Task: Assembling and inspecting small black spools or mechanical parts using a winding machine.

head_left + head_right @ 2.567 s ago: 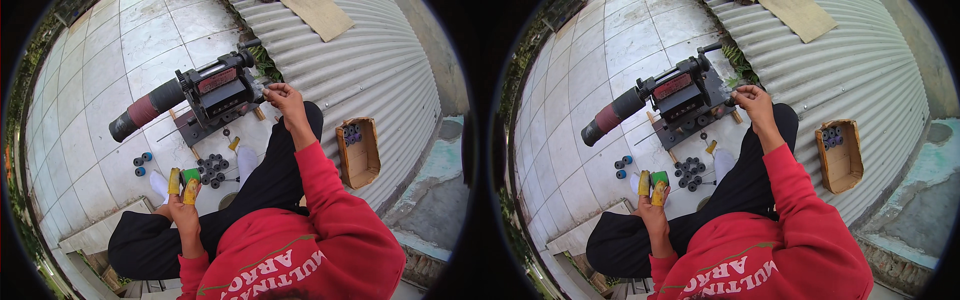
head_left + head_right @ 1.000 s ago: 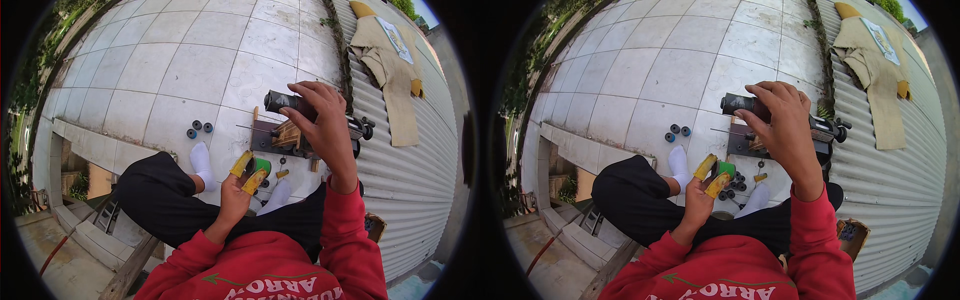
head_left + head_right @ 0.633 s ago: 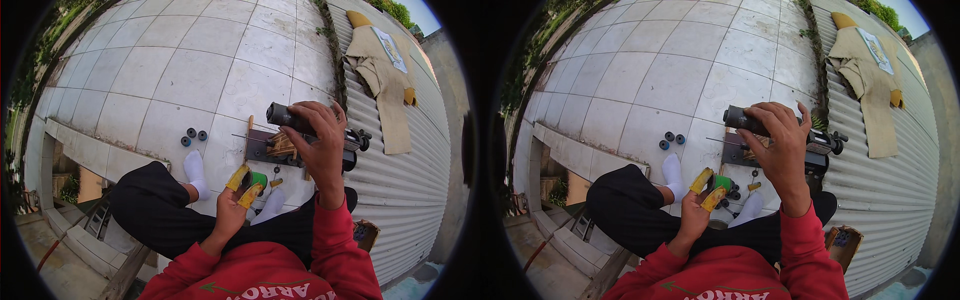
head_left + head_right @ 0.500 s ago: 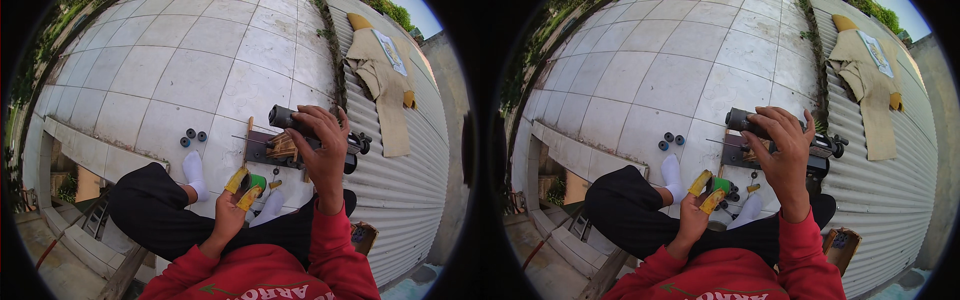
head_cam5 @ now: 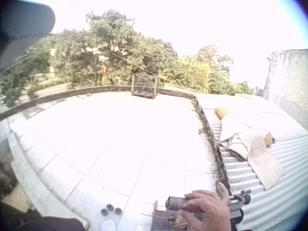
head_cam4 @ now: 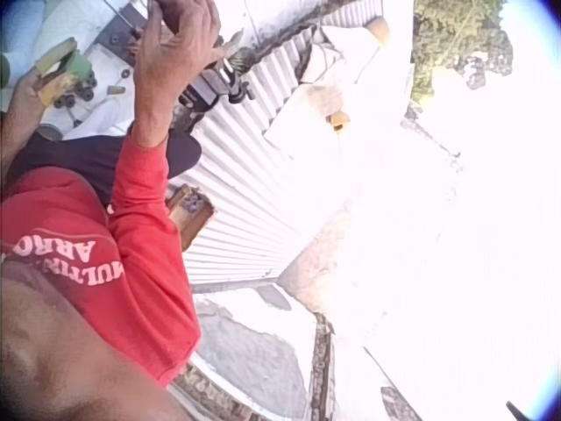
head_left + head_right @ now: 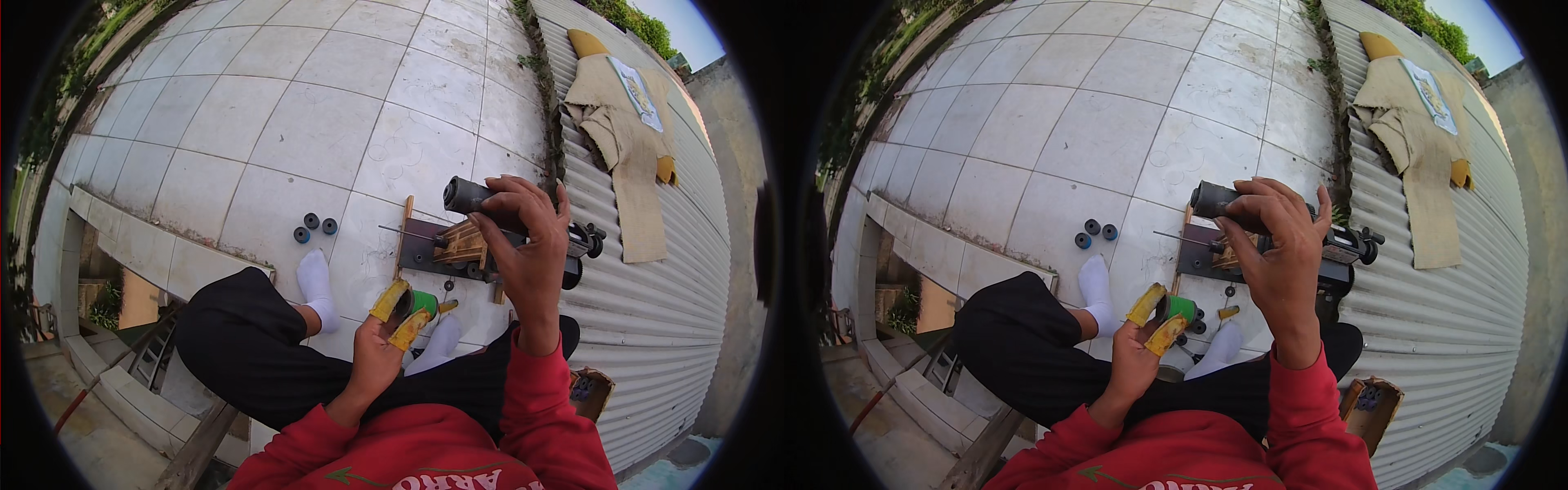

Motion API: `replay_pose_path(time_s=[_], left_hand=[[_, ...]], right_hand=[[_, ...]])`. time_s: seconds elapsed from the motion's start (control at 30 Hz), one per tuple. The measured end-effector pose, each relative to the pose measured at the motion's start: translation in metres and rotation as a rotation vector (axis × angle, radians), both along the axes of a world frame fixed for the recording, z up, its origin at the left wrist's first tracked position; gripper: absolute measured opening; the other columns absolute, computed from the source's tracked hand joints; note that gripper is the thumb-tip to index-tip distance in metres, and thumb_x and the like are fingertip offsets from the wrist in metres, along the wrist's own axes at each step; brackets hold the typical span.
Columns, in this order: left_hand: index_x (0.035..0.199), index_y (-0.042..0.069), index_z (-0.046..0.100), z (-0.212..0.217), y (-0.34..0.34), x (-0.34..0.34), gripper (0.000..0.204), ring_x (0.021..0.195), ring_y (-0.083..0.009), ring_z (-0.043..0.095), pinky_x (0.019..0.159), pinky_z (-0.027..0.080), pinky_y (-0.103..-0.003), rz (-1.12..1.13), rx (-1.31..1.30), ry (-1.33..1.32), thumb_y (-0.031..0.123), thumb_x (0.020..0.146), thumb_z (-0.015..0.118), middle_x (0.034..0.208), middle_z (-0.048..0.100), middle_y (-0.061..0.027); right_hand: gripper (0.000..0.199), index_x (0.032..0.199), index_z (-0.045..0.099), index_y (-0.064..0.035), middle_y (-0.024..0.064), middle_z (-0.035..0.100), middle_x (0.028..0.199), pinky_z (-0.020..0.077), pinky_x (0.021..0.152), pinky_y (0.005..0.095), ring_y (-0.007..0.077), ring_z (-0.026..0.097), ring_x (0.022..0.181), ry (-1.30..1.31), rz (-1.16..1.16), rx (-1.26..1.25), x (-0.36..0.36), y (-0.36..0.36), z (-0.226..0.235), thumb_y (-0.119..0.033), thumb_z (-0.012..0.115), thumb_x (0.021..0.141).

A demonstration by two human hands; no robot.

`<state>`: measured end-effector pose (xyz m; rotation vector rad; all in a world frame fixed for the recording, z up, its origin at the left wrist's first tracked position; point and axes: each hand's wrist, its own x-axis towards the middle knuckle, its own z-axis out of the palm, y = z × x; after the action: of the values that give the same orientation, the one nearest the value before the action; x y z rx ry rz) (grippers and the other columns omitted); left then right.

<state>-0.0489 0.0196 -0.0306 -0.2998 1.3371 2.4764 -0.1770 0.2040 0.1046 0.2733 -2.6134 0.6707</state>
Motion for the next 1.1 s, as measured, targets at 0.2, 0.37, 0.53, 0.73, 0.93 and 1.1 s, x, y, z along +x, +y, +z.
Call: replay_pose_path(time_s=[0.2,0.37,0.53,0.73,0.93,1.1], left_hand=[[0.160,0.001,0.046,-0.0049,0.0015,0.0009,0.061,0.120,-0.0168,0.071,0.099,0.057,-0.030,0.027,-0.040,0.071,-0.004,0.104,0.070,0.138,0.071,-0.0126],[0.160,0.000,0.047,-0.0043,-0.0005,0.0019,0.060,0.121,-0.0175,0.071,0.099,0.057,-0.031,0.029,-0.051,0.098,-0.004,0.104,0.070,0.138,0.071,-0.0129],[0.159,0.000,0.047,-0.0053,-0.0011,0.0023,0.060,0.121,-0.0178,0.071,0.099,0.057,-0.031,0.031,-0.035,0.067,-0.004,0.104,0.070,0.138,0.071,-0.0130],[0.160,-0.001,0.047,-0.0030,-0.0026,0.0007,0.060,0.120,-0.0177,0.071,0.100,0.057,-0.031,0.029,-0.007,0.047,-0.003,0.104,0.071,0.139,0.071,-0.0130],[0.157,-0.004,0.048,0.0018,-0.0028,-0.0004,0.057,0.128,-0.0205,0.068,0.108,0.055,-0.034,0.025,0.021,0.016,-0.005,0.104,0.069,0.142,0.067,-0.0139],[0.157,-0.004,0.048,-0.0002,-0.0038,-0.0004,0.057,0.128,-0.0209,0.068,0.109,0.055,-0.034,0.025,0.012,0.015,-0.005,0.104,0.069,0.142,0.068,-0.0141]], right_hand=[[0.025,0.108,0.079,-0.0132,0.0013,0.081,0.122,0.0228,0.129,0.0573,0.0228,0.069,0.127,-0.005,-0.004,0.045,-0.0002,-0.0007,0.0024,-0.012,0.089,0.085],[0.021,0.107,0.080,-0.0176,-0.0019,0.080,0.121,0.0165,0.130,0.0621,0.0213,0.067,0.128,-0.023,0.009,0.002,-0.0012,0.0006,0.0023,-0.016,0.087,0.088],[0.016,0.103,0.080,-0.0159,-0.0009,0.080,0.118,0.0184,0.129,0.0630,0.0216,0.068,0.127,-0.035,-0.012,-0.033,-0.0020,-0.0018,0.0028,-0.015,0.087,0.089],[0.010,0.100,0.079,-0.0140,0.0003,0.081,0.117,0.0196,0.129,0.0626,0.0229,0.068,0.125,-0.075,-0.013,-0.047,-0.0052,-0.0002,0.0064,-0.015,0.084,0.092],[0.010,0.102,0.076,-0.0114,0.0010,0.079,0.122,0.0205,0.128,0.0620,0.0240,0.065,0.130,-0.072,0.030,0.016,-0.0064,0.0006,0.0059,-0.013,0.082,0.093],[0.011,0.103,0.074,-0.0110,0.0021,0.077,0.127,0.0209,0.128,0.0604,0.0264,0.063,0.134,-0.045,0.035,-0.009,-0.0001,0.0011,0.0063,-0.012,0.081,0.094]])
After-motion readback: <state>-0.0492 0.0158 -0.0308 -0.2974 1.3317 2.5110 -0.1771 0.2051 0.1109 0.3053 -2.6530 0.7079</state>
